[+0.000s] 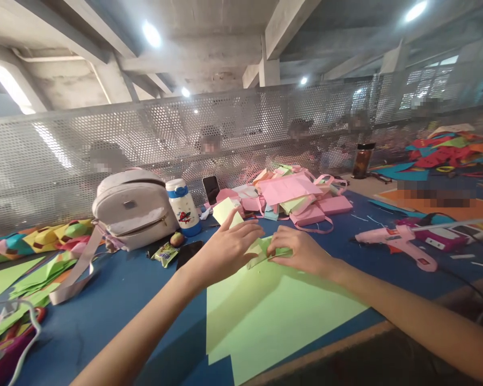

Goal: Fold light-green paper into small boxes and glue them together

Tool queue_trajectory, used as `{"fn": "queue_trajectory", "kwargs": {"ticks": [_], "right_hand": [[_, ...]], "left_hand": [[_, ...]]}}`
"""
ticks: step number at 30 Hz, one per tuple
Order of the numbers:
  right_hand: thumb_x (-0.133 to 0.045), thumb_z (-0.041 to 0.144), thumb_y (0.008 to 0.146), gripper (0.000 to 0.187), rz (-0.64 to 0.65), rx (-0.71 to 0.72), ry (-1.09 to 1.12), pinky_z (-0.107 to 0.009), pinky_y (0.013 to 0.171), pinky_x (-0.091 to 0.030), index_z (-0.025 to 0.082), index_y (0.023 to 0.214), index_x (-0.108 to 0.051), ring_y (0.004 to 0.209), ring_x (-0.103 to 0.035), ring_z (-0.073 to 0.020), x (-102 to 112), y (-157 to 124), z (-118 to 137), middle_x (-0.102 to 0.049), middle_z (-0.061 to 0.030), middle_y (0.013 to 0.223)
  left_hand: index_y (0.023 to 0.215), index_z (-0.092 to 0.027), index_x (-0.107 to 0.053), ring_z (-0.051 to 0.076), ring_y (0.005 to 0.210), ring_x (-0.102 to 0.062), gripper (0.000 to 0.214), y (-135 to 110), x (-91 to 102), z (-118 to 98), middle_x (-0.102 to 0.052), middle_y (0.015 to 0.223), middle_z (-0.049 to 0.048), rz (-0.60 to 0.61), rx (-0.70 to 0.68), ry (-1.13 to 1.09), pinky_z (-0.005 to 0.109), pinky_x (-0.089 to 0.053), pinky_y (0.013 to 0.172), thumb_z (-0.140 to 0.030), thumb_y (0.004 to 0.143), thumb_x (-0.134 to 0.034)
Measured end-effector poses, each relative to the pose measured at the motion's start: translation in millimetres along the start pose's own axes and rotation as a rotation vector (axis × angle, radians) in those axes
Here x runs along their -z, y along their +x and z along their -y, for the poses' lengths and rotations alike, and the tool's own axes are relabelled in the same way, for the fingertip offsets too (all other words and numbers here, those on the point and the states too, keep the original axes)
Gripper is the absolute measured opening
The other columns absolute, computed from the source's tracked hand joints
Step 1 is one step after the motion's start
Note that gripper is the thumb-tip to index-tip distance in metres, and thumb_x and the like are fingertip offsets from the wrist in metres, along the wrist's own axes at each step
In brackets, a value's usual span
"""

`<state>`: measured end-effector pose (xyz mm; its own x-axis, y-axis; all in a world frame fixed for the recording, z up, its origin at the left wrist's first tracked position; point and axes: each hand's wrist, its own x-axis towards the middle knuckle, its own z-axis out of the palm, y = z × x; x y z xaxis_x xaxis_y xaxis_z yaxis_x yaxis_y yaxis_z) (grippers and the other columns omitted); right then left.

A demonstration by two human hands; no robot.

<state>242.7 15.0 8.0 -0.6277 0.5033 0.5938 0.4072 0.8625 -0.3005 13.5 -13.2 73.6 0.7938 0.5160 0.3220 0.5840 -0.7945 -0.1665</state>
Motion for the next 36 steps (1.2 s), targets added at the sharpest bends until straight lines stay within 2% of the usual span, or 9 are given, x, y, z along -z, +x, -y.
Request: {"fn": "queue_trajectory", "kwargs": {"ticks": [2,5,8,11,14,18,21,27,36], "right_hand": [[-0.077,0.01,0.079,0.011,0.004,0.021,-0.025,-0.028,0.07,-0.044,0.02,0.083,-0.072,0.081,-0.056,-0.0192,-0.5,-0.6,2.3,-0.069,-0.001,0.08],[-0.077,0.01,0.079,0.012,-0.001,0.056,-0.049,-0.029,0.068,-0.043,0.02,0.084,-0.072,0.078,-0.056,-0.0189,-1.9,-1.1,4.8,-0.07,-0.0006,0.079],[-0.078,0.01,0.078,0.013,-0.002,0.06,-0.044,-0.029,0.068,-0.043,0.02,0.084,-0.072,0.079,-0.057,-0.019,-3.2,-1.3,5.1,-0.071,-0.0009,0.081],[-0.078,0.009,0.077,0.013,-0.002,0.056,-0.045,-0.029,0.067,-0.042,0.019,0.084,-0.072,0.079,-0.057,-0.0192,-3.6,-1.3,4.5,-0.072,-0.0015,0.082],[-0.077,0.01,0.078,0.012,0.01,0.058,-0.055,-0.028,0.066,-0.041,0.02,0.083,-0.073,0.077,-0.057,-0.0188,-3.3,-0.8,4.5,-0.072,-0.0009,0.08],[-0.077,0.012,0.08,0.009,0.025,0.063,-0.056,-0.028,0.066,-0.04,0.019,0.082,-0.073,0.077,-0.057,-0.0184,-3.0,0.1,5.2,-0.072,-0.0007,0.08],[-0.077,0.013,0.081,0.007,0.026,0.071,-0.057,-0.027,0.066,-0.039,0.019,0.082,-0.073,0.077,-0.057,-0.0182,-2.9,0.0,5.6,-0.072,-0.0008,0.08],[-0.077,0.015,0.082,0.005,0.04,0.084,-0.053,-0.027,0.067,-0.039,0.019,0.083,-0.074,0.078,-0.056,-0.0182,-2.2,-0.9,6.7,-0.072,-0.001,0.08],[-0.072,0.019,0.087,0.006,0.071,0.106,-0.074,-0.028,0.066,-0.037,0.021,0.083,-0.076,0.078,-0.055,-0.0185,-3.0,-0.8,6.6,-0.072,-0.0011,0.081]], "left_hand": [[0.109,-0.019,-0.065,0.022,0.106,-0.069,0.02,7.5,7.1,5.5,-0.074,0.11,0.0055,0.131,0.026,-0.011,0.051,-0.02,0.121,-0.021,0.089,-0.066],[0.088,-0.02,-0.069,0.019,0.092,-0.071,0.006,14.1,10.2,13.6,-0.076,0.092,-0.0012,0.216,0.051,-0.114,0.044,-0.034,0.113,-0.018,0.083,-0.072],[0.082,-0.02,-0.07,0.016,0.083,-0.071,0.002,16.0,9.0,13.9,-0.076,0.086,-0.0018,0.273,0.086,-0.212,0.034,-0.045,0.099,-0.019,0.083,-0.072],[0.083,-0.02,-0.072,0.015,0.079,-0.07,0.004,15.1,7.3,8.2,-0.075,0.088,-0.001,0.331,0.122,-0.269,0.029,-0.048,0.089,-0.017,0.084,-0.071],[0.085,-0.022,-0.074,0.015,0.083,-0.071,0.009,12.9,5.0,3.2,-0.076,0.091,-0.0021,0.341,0.145,-0.302,0.034,-0.045,0.098,-0.015,0.084,-0.069],[0.089,-0.024,-0.075,0.017,0.086,-0.071,0.013,10.6,1.3,0.7,-0.078,0.09,-0.0028,0.366,0.17,-0.305,0.045,-0.034,0.112,-0.014,0.085,-0.067],[0.091,-0.024,-0.076,0.016,0.089,-0.071,0.017,10.7,-0.5,0.2,-0.077,0.093,-0.0026,0.389,0.158,-0.32,0.048,-0.026,0.118,-0.013,0.086,-0.065],[0.09,-0.026,-0.075,0.014,0.088,-0.07,0.02,11.7,-3.3,0.8,-0.076,0.095,-0.0041,0.406,0.118,-0.343,0.051,-0.01,0.122,-0.01,0.087,-0.062],[0.089,-0.026,-0.076,0.014,0.09,-0.069,0.022,12.4,-2.6,-3.7,-0.075,0.093,-0.004,0.43,0.093,-0.298,0.051,-0.004,0.123,-0.008,0.086,-0.063]]}}
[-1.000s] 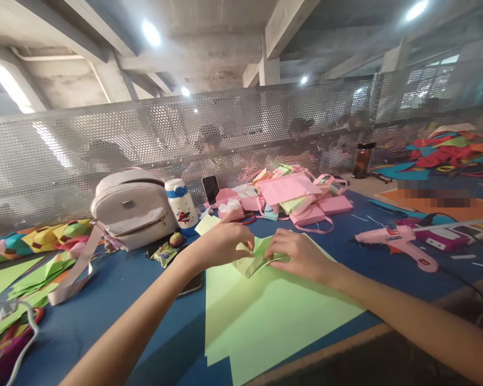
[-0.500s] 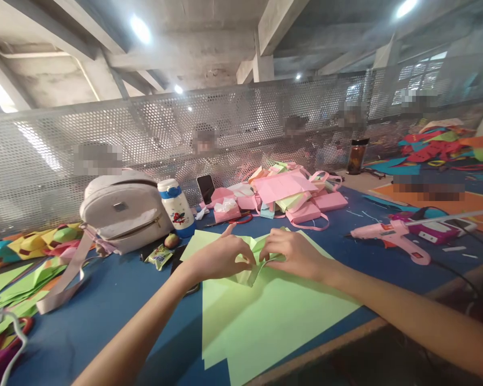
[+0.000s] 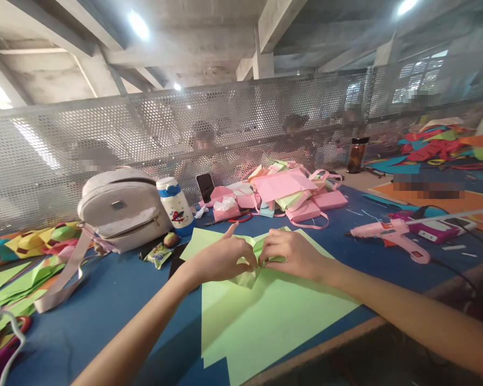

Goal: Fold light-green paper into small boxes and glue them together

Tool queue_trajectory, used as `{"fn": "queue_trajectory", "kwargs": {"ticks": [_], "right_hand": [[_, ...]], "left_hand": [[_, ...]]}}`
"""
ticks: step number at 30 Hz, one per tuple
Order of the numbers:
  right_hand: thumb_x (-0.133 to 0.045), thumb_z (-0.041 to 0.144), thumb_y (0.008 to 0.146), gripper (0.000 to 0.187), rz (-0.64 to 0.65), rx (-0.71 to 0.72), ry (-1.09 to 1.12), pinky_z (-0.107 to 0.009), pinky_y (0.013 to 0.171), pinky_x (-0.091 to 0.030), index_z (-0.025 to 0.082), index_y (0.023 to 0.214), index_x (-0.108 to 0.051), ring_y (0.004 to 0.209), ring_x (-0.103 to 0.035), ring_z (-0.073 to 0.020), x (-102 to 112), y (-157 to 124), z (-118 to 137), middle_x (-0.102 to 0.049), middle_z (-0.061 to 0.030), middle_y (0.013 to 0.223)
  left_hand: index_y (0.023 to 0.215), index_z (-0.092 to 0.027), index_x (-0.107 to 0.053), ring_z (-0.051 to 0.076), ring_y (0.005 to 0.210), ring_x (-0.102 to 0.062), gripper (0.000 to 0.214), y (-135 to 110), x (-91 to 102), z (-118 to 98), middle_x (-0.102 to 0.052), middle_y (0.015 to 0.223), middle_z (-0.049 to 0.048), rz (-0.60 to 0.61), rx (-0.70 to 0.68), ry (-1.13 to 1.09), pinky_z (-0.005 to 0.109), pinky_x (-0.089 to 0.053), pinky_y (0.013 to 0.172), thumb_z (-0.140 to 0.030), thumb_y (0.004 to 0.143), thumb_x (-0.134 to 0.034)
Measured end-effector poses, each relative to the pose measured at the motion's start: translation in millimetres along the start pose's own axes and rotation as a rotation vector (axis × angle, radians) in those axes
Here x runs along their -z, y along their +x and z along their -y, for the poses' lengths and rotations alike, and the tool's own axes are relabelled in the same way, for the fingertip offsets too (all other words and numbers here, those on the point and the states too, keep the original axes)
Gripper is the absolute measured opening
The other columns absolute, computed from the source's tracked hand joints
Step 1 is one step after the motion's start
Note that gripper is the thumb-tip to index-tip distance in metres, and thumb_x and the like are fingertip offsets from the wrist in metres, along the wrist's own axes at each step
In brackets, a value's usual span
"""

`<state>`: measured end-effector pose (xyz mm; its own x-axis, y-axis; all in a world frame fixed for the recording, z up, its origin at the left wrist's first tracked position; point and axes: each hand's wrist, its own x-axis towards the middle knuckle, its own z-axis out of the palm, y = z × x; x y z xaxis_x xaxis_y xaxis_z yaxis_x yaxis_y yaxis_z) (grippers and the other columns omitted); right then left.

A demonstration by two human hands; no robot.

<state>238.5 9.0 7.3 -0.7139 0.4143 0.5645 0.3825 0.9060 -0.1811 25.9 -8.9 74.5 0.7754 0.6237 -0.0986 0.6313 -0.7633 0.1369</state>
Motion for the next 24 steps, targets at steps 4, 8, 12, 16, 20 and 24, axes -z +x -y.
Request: {"fn": "queue_trajectory", "kwargs": {"ticks": [4,8,12,16,20,24], "right_hand": [[-0.068,0.022,0.09,0.01,0.004,0.021,-0.007,-0.029,0.068,-0.038,0.021,0.084,-0.076,0.078,-0.056,-0.0185,0.0,0.1,-0.4,-0.072,-0.0015,0.082],[-0.068,0.018,0.09,0.011,-0.002,0.013,0.022,-0.03,0.069,-0.039,0.021,0.082,-0.076,0.078,-0.056,-0.0187,1.6,0.7,0.3,-0.073,-0.0013,0.083],[-0.071,0.015,0.086,0.01,-0.034,-0.077,0.073,-0.029,0.069,-0.041,0.022,0.082,-0.075,0.08,-0.057,-0.0189,3.8,1.0,0.5,-0.073,-0.0011,0.084],[-0.073,0.01,0.082,0.011,-0.071,-0.177,0.133,-0.028,0.071,-0.044,0.021,0.081,-0.075,0.08,-0.057,-0.0182,5.1,0.9,-2.0,-0.071,-0.0008,0.081],[-0.075,0.012,0.081,0.009,-0.09,-0.247,0.185,-0.027,0.071,-0.043,0.021,0.081,-0.075,0.081,-0.058,-0.0178,4.7,0.1,-6.7,-0.07,-0.0006,0.079],[-0.076,0.012,0.081,0.009,-0.112,-0.297,0.235,-0.026,0.071,-0.044,0.02,0.08,-0.076,0.08,-0.059,-0.017,2.0,-0.5,-11.4,-0.07,-0.001,0.08]], "left_hand": [[0.085,-0.026,-0.076,0.015,0.088,-0.069,0.024,0.5,-0.6,-3.3,-0.075,0.087,-0.0047,-0.037,-0.032,0.033,0.052,-0.005,0.123,-0.007,0.085,-0.063],[0.081,-0.025,-0.074,0.016,0.09,-0.07,0.024,-0.9,-3.2,-6.6,-0.074,0.084,-0.0043,-0.106,-0.046,0.106,0.052,-0.011,0.122,-0.005,0.083,-0.063],[0.08,-0.023,-0.073,0.018,0.081,-0.07,0.021,-0.2,-0.9,-9.5,-0.072,0.077,-0.002,-0.249,-0.008,0.24,0.055,-0.019,0.119,-0.009,0.087,-0.059],[0.09,-0.019,-0.071,0.019,0.083,-0.069,0.025,1.0,2.3,-7.7,-0.073,0.083,0.002,-0.5,0.04,0.365,0.058,-0.022,0.118,-0.009,0.093,-0.049],[0.113,-0.019,-0.063,0.022,0.104,-0.067,0.024,-7.6,-11.5,-4.4,-0.072,0.11,0.0073,-0.834,-0.058,0.368,0.056,-0.028,0.117,-0.014,0.096,-0.046],[0.123,-0.021,-0.055,0.025,0.113,-0.063,0.029,-22.0,-45.3,-4.0,-0.071,0.115,0.0103,-1.038,-0.089,0.347,0.055,-0.032,0.114,-0.021,0.095,-0.048]]}}
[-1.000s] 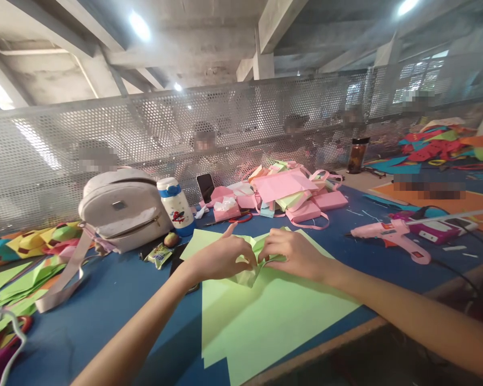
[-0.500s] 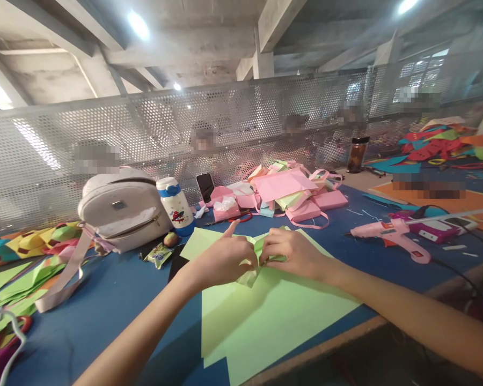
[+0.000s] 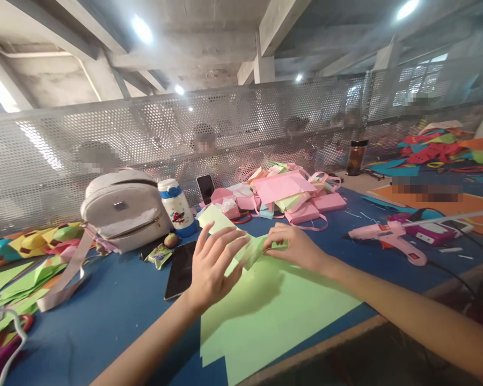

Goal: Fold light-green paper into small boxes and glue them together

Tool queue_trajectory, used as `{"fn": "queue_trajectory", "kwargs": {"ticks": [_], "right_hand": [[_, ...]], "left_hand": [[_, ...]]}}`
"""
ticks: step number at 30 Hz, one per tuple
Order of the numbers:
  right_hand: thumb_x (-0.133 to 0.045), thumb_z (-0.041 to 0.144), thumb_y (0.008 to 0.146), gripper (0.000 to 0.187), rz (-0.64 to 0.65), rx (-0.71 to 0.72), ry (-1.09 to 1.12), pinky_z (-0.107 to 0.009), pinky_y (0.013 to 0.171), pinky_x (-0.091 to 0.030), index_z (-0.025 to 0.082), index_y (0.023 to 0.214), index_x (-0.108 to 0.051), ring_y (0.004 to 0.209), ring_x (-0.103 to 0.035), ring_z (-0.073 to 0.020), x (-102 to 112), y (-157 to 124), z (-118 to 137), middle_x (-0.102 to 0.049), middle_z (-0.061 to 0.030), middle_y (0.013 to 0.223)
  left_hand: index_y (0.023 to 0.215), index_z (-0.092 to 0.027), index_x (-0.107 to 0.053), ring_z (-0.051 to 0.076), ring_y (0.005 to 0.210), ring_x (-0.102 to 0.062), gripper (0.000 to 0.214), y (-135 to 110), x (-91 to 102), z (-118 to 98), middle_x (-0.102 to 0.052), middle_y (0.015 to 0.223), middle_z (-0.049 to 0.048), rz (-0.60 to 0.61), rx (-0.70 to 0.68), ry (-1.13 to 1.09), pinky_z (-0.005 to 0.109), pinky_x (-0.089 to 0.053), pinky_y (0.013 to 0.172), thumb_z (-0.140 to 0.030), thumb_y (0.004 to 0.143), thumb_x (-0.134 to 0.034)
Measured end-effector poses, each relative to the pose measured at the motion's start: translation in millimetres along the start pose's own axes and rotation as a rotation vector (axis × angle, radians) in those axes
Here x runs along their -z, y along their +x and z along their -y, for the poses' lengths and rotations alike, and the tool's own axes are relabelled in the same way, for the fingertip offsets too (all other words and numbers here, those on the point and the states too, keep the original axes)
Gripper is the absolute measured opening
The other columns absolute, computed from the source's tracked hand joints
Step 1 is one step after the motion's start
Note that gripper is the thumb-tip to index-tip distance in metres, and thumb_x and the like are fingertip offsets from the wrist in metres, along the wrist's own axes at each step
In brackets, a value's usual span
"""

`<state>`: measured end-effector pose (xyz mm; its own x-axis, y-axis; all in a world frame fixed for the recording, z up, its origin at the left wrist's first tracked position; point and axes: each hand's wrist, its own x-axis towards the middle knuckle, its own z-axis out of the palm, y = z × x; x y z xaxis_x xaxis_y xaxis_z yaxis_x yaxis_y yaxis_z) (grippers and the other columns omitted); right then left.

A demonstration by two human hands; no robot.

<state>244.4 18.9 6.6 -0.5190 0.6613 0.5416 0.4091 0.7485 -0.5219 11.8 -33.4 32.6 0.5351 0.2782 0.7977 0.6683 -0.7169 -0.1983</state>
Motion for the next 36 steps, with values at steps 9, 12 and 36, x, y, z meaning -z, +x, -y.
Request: {"fn": "queue_trajectory", "kwargs": {"ticks": [9,12,36], "right_hand": [[-0.073,0.028,0.085,0.011,-0.073,-0.008,0.09,-0.027,0.066,-0.045,0.018,0.081,-0.075,0.076,-0.058,-0.0176,-5.0,1.1,-5.9,-0.07,-0.0053,0.081],[-0.072,0.035,0.087,0.018,-0.097,0.013,0.098,-0.029,0.066,-0.046,0.018,0.079,-0.075,0.074,-0.058,-0.0179,-5.0,1.1,-4.5,-0.07,-0.0057,0.078],[-0.075,0.02,0.083,0.004,-0.085,0.085,0.08,-0.03,0.071,-0.048,0.019,0.079,-0.075,0.079,-0.061,-0.0189,-4.8,-1.6,3.1,-0.072,-0.0043,0.079]], "left_hand": [[0.107,-0.021,-0.051,0.03,0.118,-0.06,0.033,-28.6,-20.6,-5.6,-0.065,0.116,0.0131,0.04,0.092,0.04,0.055,-0.039,0.11,-0.032,0.083,-0.071],[0.106,-0.022,-0.05,0.029,0.118,-0.058,0.03,-27.8,-23.2,-5.3,-0.062,0.117,0.0122,0.035,0.142,0.023,0.056,-0.041,0.108,-0.026,0.083,-0.069],[0.097,-0.023,-0.055,0.028,0.116,-0.055,0.018,-29.8,-22.1,-3.9,-0.058,0.116,0.0094,0.008,0.254,-0.103,0.052,-0.045,0.101,-0.016,0.085,-0.066]]}}
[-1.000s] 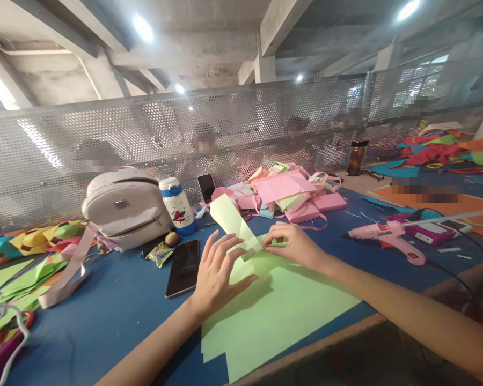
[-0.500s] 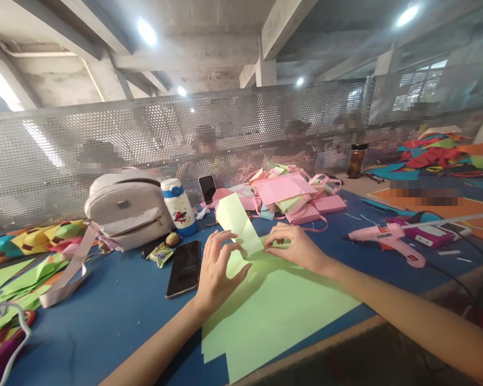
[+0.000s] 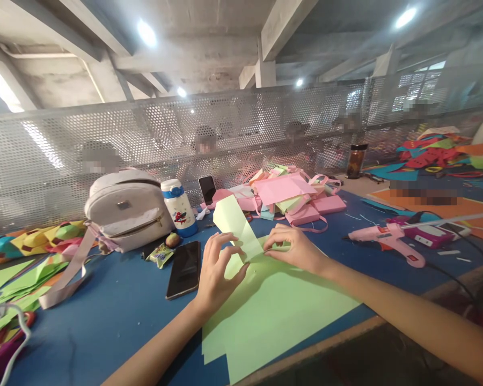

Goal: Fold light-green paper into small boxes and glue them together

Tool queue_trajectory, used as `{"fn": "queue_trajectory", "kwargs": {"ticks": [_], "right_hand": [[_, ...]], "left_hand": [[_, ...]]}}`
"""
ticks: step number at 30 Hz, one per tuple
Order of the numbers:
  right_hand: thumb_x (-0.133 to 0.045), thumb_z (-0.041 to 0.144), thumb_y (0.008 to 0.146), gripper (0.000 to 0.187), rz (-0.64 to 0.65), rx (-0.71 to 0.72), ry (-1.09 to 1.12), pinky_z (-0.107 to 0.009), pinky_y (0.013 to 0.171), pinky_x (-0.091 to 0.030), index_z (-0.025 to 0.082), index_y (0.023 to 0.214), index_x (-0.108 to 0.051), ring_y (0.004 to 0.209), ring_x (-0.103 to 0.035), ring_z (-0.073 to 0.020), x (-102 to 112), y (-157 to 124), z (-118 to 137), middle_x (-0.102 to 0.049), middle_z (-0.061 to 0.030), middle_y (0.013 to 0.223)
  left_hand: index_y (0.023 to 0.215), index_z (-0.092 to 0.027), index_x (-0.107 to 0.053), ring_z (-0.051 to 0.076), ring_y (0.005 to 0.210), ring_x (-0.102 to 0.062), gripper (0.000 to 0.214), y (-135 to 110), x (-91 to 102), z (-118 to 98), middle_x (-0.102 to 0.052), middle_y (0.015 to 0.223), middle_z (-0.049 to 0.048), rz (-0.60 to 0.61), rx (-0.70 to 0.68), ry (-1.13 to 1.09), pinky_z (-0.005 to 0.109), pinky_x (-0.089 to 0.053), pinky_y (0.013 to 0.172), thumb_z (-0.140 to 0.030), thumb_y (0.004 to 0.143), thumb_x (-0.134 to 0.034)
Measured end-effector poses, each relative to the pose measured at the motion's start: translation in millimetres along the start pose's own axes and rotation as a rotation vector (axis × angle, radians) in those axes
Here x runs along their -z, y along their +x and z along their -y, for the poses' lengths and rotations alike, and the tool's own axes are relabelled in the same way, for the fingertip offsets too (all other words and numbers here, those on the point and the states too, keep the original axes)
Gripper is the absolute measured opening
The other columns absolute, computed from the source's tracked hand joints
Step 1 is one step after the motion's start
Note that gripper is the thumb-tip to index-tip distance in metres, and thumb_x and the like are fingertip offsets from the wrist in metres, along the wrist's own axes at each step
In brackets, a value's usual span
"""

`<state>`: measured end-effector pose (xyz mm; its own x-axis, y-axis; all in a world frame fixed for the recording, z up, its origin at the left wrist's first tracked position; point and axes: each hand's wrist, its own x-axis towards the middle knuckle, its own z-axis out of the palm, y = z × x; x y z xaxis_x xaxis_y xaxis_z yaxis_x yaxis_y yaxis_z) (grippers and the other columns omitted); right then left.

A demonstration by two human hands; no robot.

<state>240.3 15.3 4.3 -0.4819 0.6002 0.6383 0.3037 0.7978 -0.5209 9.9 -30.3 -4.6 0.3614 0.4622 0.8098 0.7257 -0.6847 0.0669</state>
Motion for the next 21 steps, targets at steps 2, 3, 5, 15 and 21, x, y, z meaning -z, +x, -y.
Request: {"fn": "queue_trajectory", "kwargs": {"ticks": [2,3,5,15,21], "right_hand": [[-0.076,0.015,0.081,0.005,-0.001,0.0,0.001,-0.029,0.071,-0.047,0.019,0.079,-0.075,0.079,-0.06,-0.0185,-0.1,-0.1,-0.1,-0.071,-0.0036,0.078],[-0.076,0.013,0.08,0.006,-0.001,0.0,0.004,-0.029,0.072,-0.047,0.019,0.079,-0.075,0.079,-0.06,-0.0184,-0.1,-0.1,-0.2,-0.071,-0.0032,0.078],[-0.076,0.011,0.08,0.008,-0.002,0.0,0.009,-0.029,0.072,-0.046,0.019,0.079,-0.075,0.079,-0.06,-0.0183,0.0,0.0,-0.1,-0.071,-0.0028,0.078],[-0.076,0.009,0.079,0.009,-0.003,-0.019,0.031,-0.029,0.073,-0.046,0.019,0.079,-0.075,0.081,-0.06,-0.0186,-0.1,-0.3,1.1,-0.071,-0.0031,0.08],[-0.075,0.015,0.081,0.004,0.003,-0.008,0.024,-0.03,0.071,-0.046,0.019,0.08,-0.075,0.08,-0.059,-0.0192,-0.7,-0.3,-2.0,-0.071,-0.0039,0.079]], "left_hand": [[0.096,-0.023,-0.056,0.028,0.115,-0.055,0.018,0.2,-0.1,0.2,-0.058,0.116,0.0093,0.001,0.009,-0.002,0.051,-0.045,0.1,-0.016,0.084,-0.067],[0.096,-0.023,-0.056,0.028,0.115,-0.055,0.017,0.2,-0.1,0.3,-0.059,0.115,0.0092,0.001,0.011,-0.002,0.051,-0.045,0.1,-0.016,0.084,-0.067],[0.096,-0.023,-0.057,0.028,0.114,-0.055,0.017,0.1,0.2,0.6,-0.059,0.115,0.0093,0.001,0.009,0.001,0.051,-0.045,0.1,-0.016,0.084,-0.067],[0.094,-0.023,-0.057,0.029,0.115,-0.053,0.015,-0.5,0.2,0.9,-0.057,0.118,0.0099,0.002,0.005,0.025,0.05,-0.045,0.099,-0.017,0.084,-0.067],[0.093,-0.022,-0.058,0.029,0.115,-0.053,0.015,-0.2,-0.9,1.9,-0.056,0.118,0.0105,-0.005,-0.012,0.027,0.051,-0.043,0.1,-0.016,0.083,-0.068]]}}
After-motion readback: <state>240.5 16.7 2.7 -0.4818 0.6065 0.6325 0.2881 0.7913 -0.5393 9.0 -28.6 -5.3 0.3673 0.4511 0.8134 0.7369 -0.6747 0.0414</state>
